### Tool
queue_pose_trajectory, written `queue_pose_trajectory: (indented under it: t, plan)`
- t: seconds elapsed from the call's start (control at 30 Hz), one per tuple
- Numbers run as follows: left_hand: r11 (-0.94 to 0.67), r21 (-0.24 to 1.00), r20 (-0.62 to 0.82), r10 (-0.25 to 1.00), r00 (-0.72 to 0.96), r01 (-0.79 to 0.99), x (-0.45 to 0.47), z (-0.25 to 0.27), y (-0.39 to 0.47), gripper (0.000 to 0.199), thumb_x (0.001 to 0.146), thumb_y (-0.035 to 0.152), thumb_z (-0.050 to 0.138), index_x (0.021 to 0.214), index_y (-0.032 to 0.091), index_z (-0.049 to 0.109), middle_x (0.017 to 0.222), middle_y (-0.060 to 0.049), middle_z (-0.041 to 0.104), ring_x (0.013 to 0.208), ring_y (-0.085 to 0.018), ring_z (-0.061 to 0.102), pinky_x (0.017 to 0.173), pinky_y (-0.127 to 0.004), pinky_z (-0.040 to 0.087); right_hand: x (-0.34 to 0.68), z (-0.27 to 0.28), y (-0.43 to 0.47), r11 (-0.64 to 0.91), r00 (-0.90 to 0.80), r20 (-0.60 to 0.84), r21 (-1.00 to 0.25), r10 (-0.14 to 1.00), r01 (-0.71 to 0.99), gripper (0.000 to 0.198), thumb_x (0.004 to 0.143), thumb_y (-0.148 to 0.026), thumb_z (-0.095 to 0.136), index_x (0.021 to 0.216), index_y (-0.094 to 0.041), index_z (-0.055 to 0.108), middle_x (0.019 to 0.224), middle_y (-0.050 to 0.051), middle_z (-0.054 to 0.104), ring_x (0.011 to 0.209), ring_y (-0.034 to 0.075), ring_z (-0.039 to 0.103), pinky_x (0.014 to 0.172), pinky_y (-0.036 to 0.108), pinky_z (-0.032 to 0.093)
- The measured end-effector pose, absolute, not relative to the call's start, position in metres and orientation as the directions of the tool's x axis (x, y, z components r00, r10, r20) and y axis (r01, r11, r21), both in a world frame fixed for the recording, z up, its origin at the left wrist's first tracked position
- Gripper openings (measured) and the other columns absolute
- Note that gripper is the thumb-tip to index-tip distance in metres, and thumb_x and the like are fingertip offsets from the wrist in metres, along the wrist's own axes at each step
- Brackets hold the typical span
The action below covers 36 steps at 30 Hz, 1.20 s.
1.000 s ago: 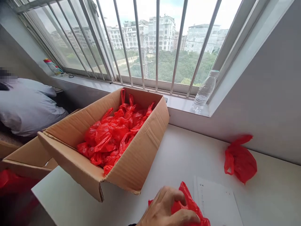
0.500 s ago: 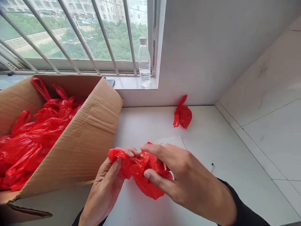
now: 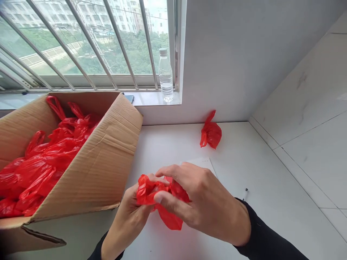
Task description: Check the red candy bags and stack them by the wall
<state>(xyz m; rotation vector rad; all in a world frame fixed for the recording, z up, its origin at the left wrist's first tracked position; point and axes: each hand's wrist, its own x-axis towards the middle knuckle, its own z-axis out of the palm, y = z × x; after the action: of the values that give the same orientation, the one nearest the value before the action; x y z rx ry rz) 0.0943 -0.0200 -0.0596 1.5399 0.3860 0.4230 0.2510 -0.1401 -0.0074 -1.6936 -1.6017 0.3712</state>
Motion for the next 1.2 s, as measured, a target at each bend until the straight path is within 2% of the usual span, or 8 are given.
queue_pose_trajectory:
  t: [0.13,0.27,0.5,0.7,0.83,0.93,1.07,1.2]
  plan:
    - [-0.084,0.995,0.086,0.501,0.861,-0.051,0.095,-0.059,-0.022,0.015,0.095,0.026,0.064,0.081,0.020,0.059,0.086,0.000,0.054,0.076,-0.011,0.051,0.069,-0.021,0.045,0.246,-0.009,-0.140,0.112,0.107,0.303,-0.624,0.947,0.774,0.042,0.085,-0.026,0.078,0.122,-0.026,0.059,0.093,-0.004,0.071,0.068,0.011,0.058,0.066,0.024,0.046]
    - [-0.118,0.991,0.106,0.480,0.871,-0.056,0.090,-0.057,-0.026,0.014,0.101,0.030,0.052,0.096,0.021,0.063,0.111,-0.006,0.058,0.096,-0.016,0.057,0.085,-0.027,0.049,0.243,-0.007,-0.141,0.174,0.092,0.397,-0.585,0.913,0.792,0.017,0.091,-0.021,0.069,0.107,-0.024,0.064,0.079,-0.005,0.068,0.061,0.010,0.051,0.062,0.025,0.041]
    - [-0.001,1.000,0.024,0.422,0.906,-0.026,0.087,-0.053,-0.027,0.022,0.101,0.038,0.052,0.091,0.020,0.058,0.083,-0.001,0.056,0.072,-0.011,0.051,0.068,-0.024,0.044,0.248,0.001,-0.146,0.005,0.323,0.288,-0.754,0.902,0.657,0.014,0.096,-0.021,0.063,0.107,-0.028,0.065,0.068,-0.008,0.056,0.056,0.007,0.049,0.055,0.019,0.043]
    - [0.208,0.978,-0.155,0.591,0.791,0.036,0.094,-0.050,-0.025,0.032,0.104,0.046,0.042,0.087,0.021,0.052,0.057,0.006,0.039,0.056,-0.010,0.046,0.058,-0.022,0.042,0.252,0.006,-0.154,0.105,0.239,0.346,-0.737,0.907,0.668,0.041,0.096,-0.022,0.065,0.134,-0.029,0.053,0.092,-0.004,0.065,0.083,0.009,0.061,0.083,0.020,0.052]
    - [-0.050,0.996,-0.043,0.480,0.876,0.076,0.096,-0.038,-0.036,0.017,0.096,0.032,0.059,0.109,0.024,0.051,0.088,0.001,0.058,0.077,-0.012,0.055,0.073,-0.024,0.049,0.245,0.008,-0.152,0.222,0.096,0.404,-0.668,0.910,0.711,0.027,0.099,-0.011,0.056,0.122,-0.023,0.060,0.101,0.000,0.067,0.090,0.010,0.061,0.082,0.022,0.052]
    - [-0.246,0.967,0.021,0.319,0.948,0.061,0.098,-0.030,-0.043,0.005,0.089,0.020,0.060,0.091,0.021,0.056,0.088,0.000,0.060,0.078,-0.014,0.055,0.069,-0.024,0.046,0.236,0.010,-0.148,0.298,-0.017,0.431,-0.595,0.902,0.746,0.023,0.100,-0.008,0.050,0.118,-0.016,0.063,0.100,0.004,0.069,0.090,0.014,0.062,0.082,0.027,0.054]
    - [-0.070,0.993,-0.063,0.376,0.925,0.096,0.100,-0.032,-0.037,0.034,0.099,0.038,0.048,0.071,0.019,0.050,0.066,0.002,0.047,0.062,-0.012,0.043,0.058,-0.024,0.037,0.237,0.010,-0.146,0.301,0.020,0.519,-0.525,0.855,0.796,0.030,0.102,-0.029,0.057,0.130,-0.016,0.058,0.115,0.007,0.068,0.102,0.018,0.060,0.096,0.034,0.050]
    - [0.175,0.964,-0.250,0.368,0.896,0.198,0.097,-0.037,-0.026,0.051,0.096,0.060,0.049,0.065,0.019,0.044,0.059,0.004,0.037,0.056,-0.010,0.033,0.053,-0.024,0.030,0.252,0.000,-0.147,0.116,0.168,0.356,-0.652,0.919,0.749,0.032,0.103,-0.033,0.057,0.134,-0.024,0.057,0.117,0.002,0.067,0.107,0.015,0.059,0.095,0.030,0.047]
